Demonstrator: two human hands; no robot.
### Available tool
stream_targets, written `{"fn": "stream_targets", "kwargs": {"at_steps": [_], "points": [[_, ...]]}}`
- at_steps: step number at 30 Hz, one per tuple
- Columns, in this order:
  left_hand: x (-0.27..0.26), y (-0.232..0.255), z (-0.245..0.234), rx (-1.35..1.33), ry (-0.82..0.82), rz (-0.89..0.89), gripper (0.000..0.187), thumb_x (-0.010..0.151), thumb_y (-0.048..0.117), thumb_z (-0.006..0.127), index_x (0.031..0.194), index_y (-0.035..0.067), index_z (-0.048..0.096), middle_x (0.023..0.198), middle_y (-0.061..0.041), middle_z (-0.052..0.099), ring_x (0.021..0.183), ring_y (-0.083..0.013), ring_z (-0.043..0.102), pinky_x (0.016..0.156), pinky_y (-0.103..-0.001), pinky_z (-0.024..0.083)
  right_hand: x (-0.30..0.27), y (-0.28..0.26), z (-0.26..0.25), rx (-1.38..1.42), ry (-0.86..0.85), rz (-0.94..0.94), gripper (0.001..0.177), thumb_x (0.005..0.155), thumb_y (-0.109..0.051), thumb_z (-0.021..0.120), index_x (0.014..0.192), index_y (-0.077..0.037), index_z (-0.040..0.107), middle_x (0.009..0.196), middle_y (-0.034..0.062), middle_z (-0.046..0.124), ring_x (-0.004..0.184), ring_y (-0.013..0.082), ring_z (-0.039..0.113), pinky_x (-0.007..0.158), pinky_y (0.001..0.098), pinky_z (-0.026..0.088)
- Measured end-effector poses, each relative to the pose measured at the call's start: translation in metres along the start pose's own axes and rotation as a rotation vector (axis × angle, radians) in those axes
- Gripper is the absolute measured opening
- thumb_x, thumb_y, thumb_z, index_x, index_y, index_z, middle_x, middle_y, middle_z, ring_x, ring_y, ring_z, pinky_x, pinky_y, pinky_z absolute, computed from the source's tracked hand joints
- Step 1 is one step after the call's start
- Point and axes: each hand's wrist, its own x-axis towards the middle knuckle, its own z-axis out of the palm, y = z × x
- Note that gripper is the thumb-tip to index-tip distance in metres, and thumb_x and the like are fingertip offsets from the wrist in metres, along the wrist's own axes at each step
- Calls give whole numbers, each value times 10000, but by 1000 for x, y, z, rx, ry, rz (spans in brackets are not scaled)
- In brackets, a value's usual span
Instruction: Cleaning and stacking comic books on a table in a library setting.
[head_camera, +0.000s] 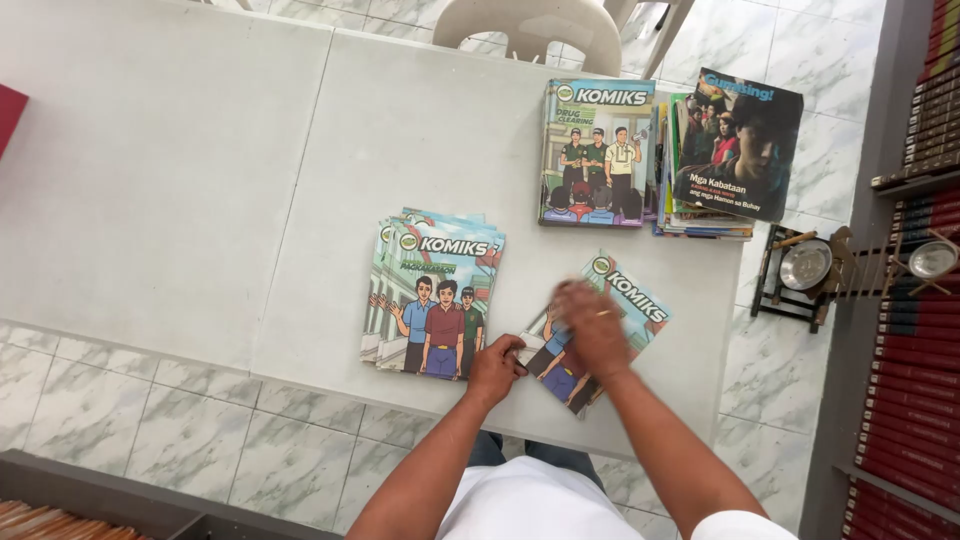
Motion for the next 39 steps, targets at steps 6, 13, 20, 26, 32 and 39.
{"fn": "stream_targets", "kwargs": {"at_steps": [6, 13, 20, 26, 32, 39], "points": [[-40, 73, -21, 587, -50, 365, 347, 949, 134, 582, 1260, 255, 674, 1155, -111, 762, 1048, -329, 734, 925, -441, 579, -20, 112, -65, -234, -194, 842, 249, 1000, -128, 633, 1228, -216, 684, 1058, 66, 701, 1005, 341, 708, 827, 536, 572], [-41, 155, 7, 677, 297, 1093, 110, 958, 192, 669, 849, 186, 666, 1122, -27, 598, 897, -227, 669, 735, -351, 555, 25, 120, -153, 47, 431, 1104, 371, 991, -43, 569, 1333, -68, 708, 1255, 200, 651, 1192, 412, 620, 1035, 477, 478], [-72, 212, 12, -96, 22, 770, 122, 936, -44, 650, 1035, 12, 696, 941, -45, 689, 740, -160, 654, 682, -285, 563, 141, 40, -295, 138, 723, 507, 409, 1106, 147, 530, 1468, -39, 498, 1472, 122, 467, 1383, 332, 482, 1216, 496, 438], [-20, 98, 27, -507, 66, 137, 187, 1019, 32, 561, 1201, -2, 588, 897, -225, 706, 707, -254, 743, 661, -331, 671, 143, -31, -209, 786, 511, 407, 517, 976, 153, 490, 1403, -123, 583, 1150, 94, 544, 900, 250, 486, 740, 361, 429], [-9, 21, 20, -454, 89, -62, 339, 1026, -7, 450, 1355, 50, 397, 1035, -226, 648, 787, -300, 758, 685, -325, 684, 76, -94, -89, 274, 125, 209, 320, 961, -73, 569, 1214, -179, 734, 1332, 67, 673, 1232, 297, 628, 1013, 455, 480], [-7, 6, 23, -511, 111, -124, 339, 1014, -14, 460, 1331, 98, 414, 1039, -257, 703, 843, -323, 777, 739, -325, 680, -22, -62, -18, 159, -126, 110, 377, 984, -172, 548, 1341, -258, 633, 1521, 2, 553, 1467, 268, 434, 1211, 558, 214]]}}
